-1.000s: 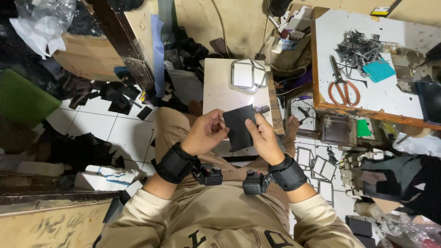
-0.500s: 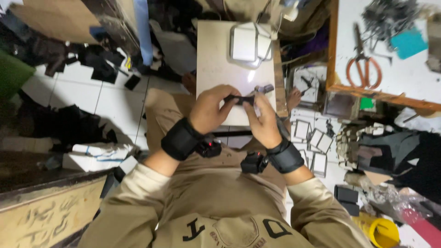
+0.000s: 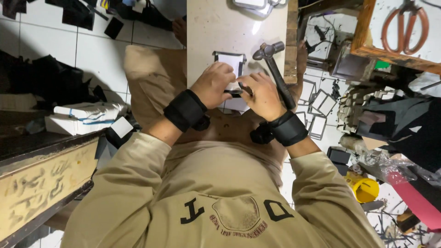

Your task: The person assembles small sandwiches by placing a dark rectangular layer onto a white square base, then using a hammer to press the layers together. The person repeats this process with multiple units, stacking the finished items on the table.

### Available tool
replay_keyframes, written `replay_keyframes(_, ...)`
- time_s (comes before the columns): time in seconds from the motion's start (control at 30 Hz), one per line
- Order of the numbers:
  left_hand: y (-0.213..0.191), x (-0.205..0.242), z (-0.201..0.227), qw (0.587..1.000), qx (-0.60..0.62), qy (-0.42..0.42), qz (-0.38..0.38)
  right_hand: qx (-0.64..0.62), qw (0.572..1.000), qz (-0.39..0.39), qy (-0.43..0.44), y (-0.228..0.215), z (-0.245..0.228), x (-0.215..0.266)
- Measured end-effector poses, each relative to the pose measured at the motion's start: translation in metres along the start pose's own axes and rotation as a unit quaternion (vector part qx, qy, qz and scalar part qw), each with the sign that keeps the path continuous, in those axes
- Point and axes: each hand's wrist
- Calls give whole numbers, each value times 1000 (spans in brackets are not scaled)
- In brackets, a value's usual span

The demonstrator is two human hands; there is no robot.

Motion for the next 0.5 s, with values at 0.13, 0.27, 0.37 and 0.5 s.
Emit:
replay_keyframes(0.13, 5, -2, -8, 1000, -17, -12, -3, 5, 1000, 16, -3, 5, 5, -6)
replay_keyframes(0.27, 1, -3, -8, 999, -17, -39, -3, -9, 1000, 13, -1, 8, 4, -10)
replay_keyframes(0.37, 1, 1, -11, 999, -11, -48, -2, -25, 999, -5, -18, 11, 4, -9)
replay_keyframes(0.5, 7, -3, -19, 999, -5, -41, 18, -21, 999, -19, -42, 13, 9, -10)
Point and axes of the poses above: each hand's wrist, its own x-axis away from the middle knuckle, its own y-axis out of the palm, z = x × y, and after that the axes turned 1 degree about -x, right-handed
